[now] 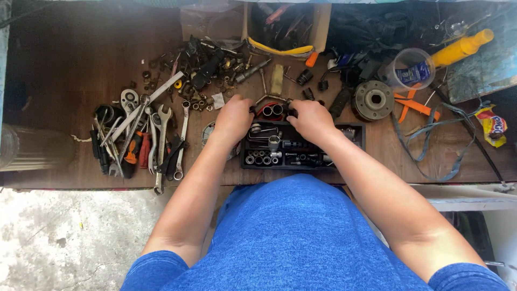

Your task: Repairing or assembling a mechanical component using hand tools on a workbench.

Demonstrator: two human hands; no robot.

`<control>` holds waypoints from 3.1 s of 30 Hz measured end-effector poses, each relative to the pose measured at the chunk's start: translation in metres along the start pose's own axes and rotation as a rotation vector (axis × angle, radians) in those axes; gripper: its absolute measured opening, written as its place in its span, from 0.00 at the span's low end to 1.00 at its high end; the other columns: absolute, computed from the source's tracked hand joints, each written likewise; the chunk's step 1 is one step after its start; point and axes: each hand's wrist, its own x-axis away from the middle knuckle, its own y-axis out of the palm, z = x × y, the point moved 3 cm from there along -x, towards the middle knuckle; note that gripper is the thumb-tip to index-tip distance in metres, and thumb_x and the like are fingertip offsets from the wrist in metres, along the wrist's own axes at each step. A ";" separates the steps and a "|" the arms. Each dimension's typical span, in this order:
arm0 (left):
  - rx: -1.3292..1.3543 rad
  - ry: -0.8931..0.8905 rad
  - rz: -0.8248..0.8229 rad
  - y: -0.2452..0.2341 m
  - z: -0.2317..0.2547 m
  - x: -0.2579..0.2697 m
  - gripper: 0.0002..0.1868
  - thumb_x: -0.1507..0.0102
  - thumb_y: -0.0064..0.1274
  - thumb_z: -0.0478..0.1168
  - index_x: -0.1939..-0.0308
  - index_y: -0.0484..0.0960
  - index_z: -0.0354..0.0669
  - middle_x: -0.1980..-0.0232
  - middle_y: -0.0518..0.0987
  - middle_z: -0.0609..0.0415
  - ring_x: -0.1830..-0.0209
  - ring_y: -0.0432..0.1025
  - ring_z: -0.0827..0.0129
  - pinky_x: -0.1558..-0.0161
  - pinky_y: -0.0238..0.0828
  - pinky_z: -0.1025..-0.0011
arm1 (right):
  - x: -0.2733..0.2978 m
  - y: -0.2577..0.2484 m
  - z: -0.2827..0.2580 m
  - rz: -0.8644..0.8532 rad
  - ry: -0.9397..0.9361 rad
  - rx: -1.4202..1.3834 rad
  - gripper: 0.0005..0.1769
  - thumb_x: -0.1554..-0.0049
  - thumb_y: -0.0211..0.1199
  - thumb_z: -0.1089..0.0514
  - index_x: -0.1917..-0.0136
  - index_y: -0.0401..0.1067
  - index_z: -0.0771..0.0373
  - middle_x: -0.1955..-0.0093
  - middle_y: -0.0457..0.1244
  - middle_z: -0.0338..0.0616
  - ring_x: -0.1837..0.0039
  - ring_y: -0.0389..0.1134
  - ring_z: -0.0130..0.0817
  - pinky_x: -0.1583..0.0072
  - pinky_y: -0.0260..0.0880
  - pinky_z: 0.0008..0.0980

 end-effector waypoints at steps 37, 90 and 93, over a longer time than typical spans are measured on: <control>0.060 0.315 0.323 0.016 0.024 0.074 0.18 0.44 0.59 0.31 0.49 0.83 0.43 0.51 0.75 0.48 0.52 0.70 0.51 0.50 0.68 0.56 | 0.005 -0.020 0.085 0.523 -0.260 0.006 0.04 0.44 0.67 0.62 0.54 0.76 0.64 0.49 0.69 0.50 0.43 0.63 0.56 0.40 0.64 0.50; 0.186 0.096 0.326 -0.032 0.004 0.027 0.11 0.37 0.56 0.38 0.51 0.81 0.43 0.53 0.77 0.42 0.54 0.74 0.46 0.50 0.73 0.54 | 0.070 -0.059 0.090 0.602 -0.013 -0.233 0.11 0.37 0.62 0.61 0.41 0.76 0.63 0.46 0.71 0.54 0.46 0.74 0.47 0.43 0.73 0.39; 0.056 0.054 0.224 -0.021 -0.005 0.019 0.13 0.38 0.56 0.37 0.51 0.80 0.36 0.50 0.75 0.39 0.51 0.73 0.42 0.50 0.71 0.51 | 0.098 -0.050 0.105 0.575 0.041 -0.207 0.11 0.37 0.62 0.62 0.41 0.77 0.64 0.47 0.70 0.54 0.46 0.74 0.45 0.43 0.73 0.38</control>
